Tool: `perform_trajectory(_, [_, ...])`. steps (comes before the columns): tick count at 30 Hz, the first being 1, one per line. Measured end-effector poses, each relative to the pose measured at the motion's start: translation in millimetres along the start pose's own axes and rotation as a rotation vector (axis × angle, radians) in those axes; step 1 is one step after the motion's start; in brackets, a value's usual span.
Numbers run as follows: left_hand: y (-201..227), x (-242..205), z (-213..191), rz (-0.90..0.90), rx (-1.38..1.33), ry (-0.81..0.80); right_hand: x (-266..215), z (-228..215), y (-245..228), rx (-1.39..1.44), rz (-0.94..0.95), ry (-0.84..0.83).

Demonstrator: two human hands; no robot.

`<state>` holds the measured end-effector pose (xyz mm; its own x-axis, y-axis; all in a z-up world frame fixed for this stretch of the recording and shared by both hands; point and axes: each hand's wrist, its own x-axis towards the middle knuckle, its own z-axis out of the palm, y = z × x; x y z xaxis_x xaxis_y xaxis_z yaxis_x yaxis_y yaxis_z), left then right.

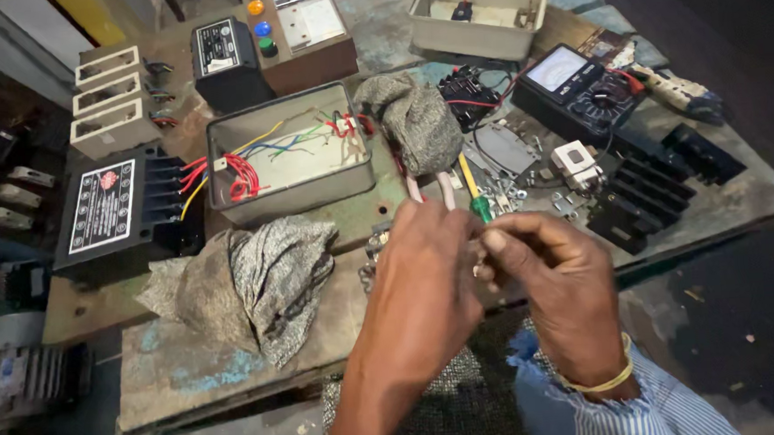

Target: The person handles electrical contactor parts on a workbench, wipes a component with a cloth, and fits metal contacts and springs into the switch block assembly by hand.

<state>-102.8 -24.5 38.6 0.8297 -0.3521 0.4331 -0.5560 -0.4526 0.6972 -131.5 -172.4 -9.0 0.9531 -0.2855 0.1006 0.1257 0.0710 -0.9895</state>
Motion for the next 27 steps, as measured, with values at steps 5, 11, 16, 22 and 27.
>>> perform_trajectory(5, [7.8, -29.8, 0.0, 0.037, 0.089, -0.024, -25.2, -2.6, 6.4, 0.061, 0.114, -0.023])
perform_trajectory(11, [5.2, -57.5, 2.6, 0.089, 0.074, 0.044, -44.6, -11.0, 15.9, 0.082, 0.192, -0.119])
perform_trajectory(16, [3.2, -71.6, 1.6, 0.064, -0.058, 0.089, -53.4, -14.3, 23.7, 0.251, 0.191, -0.180])
perform_trajectory(22, [-7.0, -87.9, 4.8, -0.043, -0.134, 0.135, -66.1, -8.5, 34.4, 0.328, 0.290, -0.185])
perform_trajectory(27, [-14.2, -96.6, 7.6, -0.027, -0.157, 0.167, -73.3, -10.2, 37.6, 0.298, 0.271, -0.174])
